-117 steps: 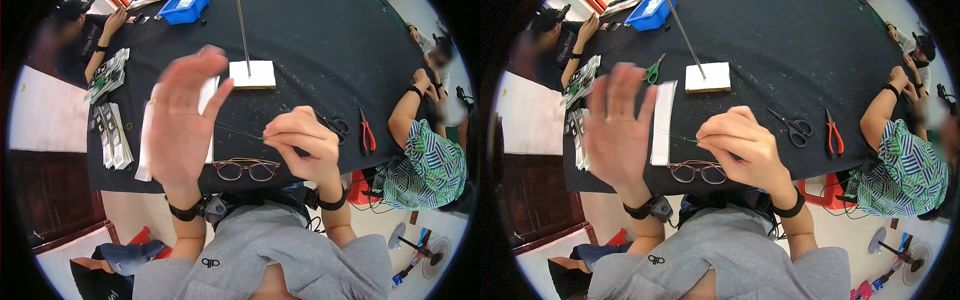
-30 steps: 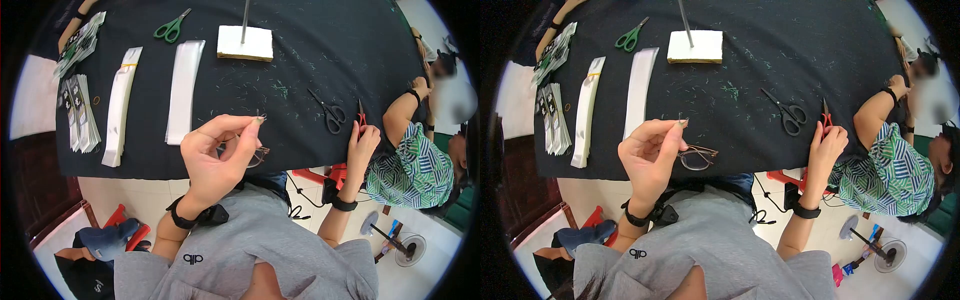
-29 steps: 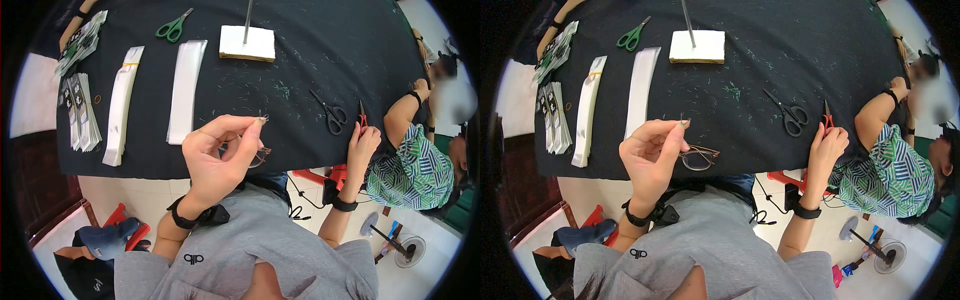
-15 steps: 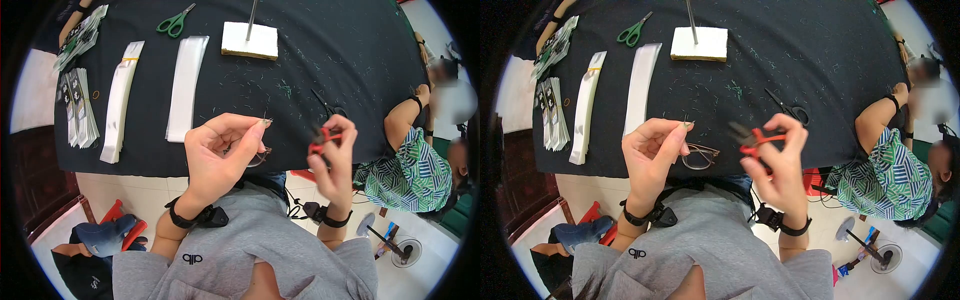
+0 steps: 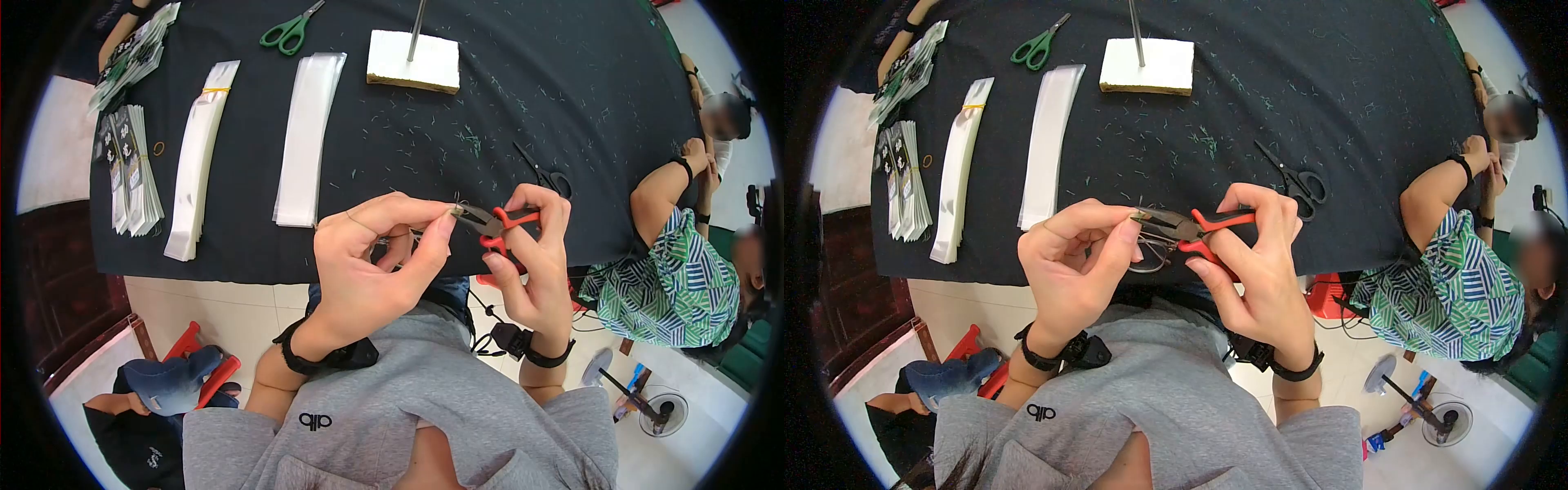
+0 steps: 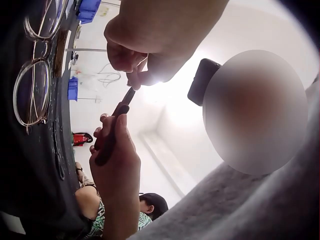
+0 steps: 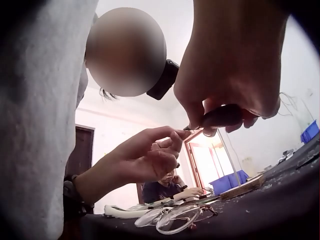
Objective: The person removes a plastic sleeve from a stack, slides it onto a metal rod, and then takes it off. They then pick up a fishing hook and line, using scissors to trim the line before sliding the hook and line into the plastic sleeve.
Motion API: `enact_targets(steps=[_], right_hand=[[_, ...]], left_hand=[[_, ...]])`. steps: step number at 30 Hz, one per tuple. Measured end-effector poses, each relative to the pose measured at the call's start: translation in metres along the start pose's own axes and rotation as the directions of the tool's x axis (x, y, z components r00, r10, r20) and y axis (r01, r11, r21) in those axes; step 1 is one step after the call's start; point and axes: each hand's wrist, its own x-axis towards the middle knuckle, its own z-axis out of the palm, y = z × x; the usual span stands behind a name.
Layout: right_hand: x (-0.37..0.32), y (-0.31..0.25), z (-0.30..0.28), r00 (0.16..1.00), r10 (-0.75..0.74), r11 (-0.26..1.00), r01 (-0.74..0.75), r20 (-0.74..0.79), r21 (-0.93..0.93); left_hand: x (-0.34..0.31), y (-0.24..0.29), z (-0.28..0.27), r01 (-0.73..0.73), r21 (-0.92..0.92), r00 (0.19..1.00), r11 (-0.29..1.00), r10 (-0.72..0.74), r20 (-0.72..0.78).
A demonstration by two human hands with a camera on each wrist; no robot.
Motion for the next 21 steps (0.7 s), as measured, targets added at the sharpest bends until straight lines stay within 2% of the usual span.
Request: enact_targets(steps=[2, 4, 7, 11, 13, 15, 17, 18, 19, 21], right_hand=[[0.001, -0.001, 0.000, 1.000, -0.003, 1.000, 0.003, -0.001, -0.014], [0.002, -0.001, 0.001, 1.000, -0.008, 1.000, 0.008, -0.002, -0.028], [0.001, 0.001, 0.003, 1.000, -0.011, 0.999, 0.012, -0.025, 0.039], [0.000, 0.002, 0.004, 0.999, -0.034, 0.999, 0.036, -0.041, 0.036], [-0.001, 0.002, 0.006, 0.998, -0.035, 0.999, 0.037, -0.055, 0.026], [-0.003, 0.004, 0.007, 0.991, -0.018, 0.998, 0.027, -0.135, 0.063], [-0.009, 0.012, 0.009, 0.907, 0.173, 0.955, -0.058, -0.385, 0.291], [-0.009, 0.016, 0.000, 0.864, 0.212, 0.953, -0.079, -0.456, 0.293], [-0.008, 0.020, -0.011, 0.802, 0.282, 0.959, -0.236, -0.526, 0.155], [-0.014, 0.055, -0.021, 0.704, 0.291, 0.894, -0.442, -0.648, -0.078]], left_hand=[[0.001, -0.002, 0.001, -0.021, 0.002, 1.000, 1.000, 0.021, -0.002], [0.002, -0.004, 0.006, -0.092, -0.017, 0.991, 0.996, 0.090, -0.095], [0.002, 0.000, 0.004, -0.109, 0.036, 0.990, 0.993, 0.112, -0.083], [0.001, 0.000, 0.005, -0.077, 0.063, 0.992, 0.995, 0.083, -0.096], [0.001, 0.004, 0.007, -0.035, -0.011, 0.996, 0.999, 0.034, -0.085], [0.002, 0.007, 0.008, -0.008, -0.013, 0.995, 1.000, 0.006, -0.098], [0.003, 0.006, 0.007, 0.071, -0.061, 0.990, 0.996, -0.078, -0.119], [0.004, 0.004, 0.005, 0.109, -0.099, 0.984, 0.989, -0.121, -0.128], [0.005, 0.003, 0.001, 0.145, -0.137, 0.978, 0.980, -0.163, -0.133], [0.006, -0.005, -0.005, 0.121, -0.114, 0.983, 0.986, -0.134, -0.122]])
